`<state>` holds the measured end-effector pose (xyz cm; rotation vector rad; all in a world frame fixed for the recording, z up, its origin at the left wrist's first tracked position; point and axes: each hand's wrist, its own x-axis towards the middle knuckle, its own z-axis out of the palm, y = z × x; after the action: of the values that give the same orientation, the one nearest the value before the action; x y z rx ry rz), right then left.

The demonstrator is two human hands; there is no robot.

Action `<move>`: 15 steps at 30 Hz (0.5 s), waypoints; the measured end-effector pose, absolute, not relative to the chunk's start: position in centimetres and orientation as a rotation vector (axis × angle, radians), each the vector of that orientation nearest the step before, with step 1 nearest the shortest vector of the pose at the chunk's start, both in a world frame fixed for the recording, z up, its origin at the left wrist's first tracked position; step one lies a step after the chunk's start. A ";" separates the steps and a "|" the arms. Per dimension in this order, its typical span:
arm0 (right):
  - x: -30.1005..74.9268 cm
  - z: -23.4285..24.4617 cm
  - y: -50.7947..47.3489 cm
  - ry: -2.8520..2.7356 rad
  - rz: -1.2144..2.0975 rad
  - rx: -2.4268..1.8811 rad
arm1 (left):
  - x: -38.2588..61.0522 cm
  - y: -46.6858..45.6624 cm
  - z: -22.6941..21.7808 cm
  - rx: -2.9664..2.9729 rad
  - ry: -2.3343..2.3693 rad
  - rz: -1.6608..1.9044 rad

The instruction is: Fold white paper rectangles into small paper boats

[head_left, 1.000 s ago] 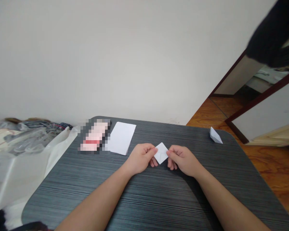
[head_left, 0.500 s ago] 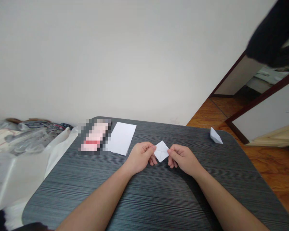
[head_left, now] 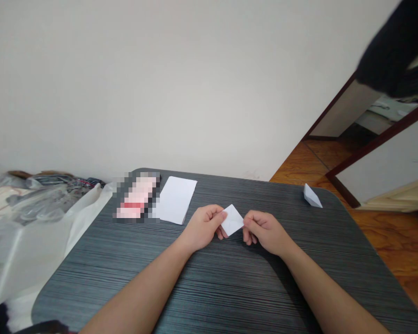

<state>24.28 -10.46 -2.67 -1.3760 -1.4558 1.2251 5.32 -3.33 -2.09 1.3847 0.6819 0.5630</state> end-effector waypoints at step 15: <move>24.2 -2.5 -10.0 -1.659 0.843 -1.148 | 5.2 -3.7 -1.7 1.544 0.606 0.424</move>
<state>24.18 -10.04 -2.53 -1.1480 -1.6586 0.8430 5.16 -3.70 -1.72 1.5442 0.6065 0.4236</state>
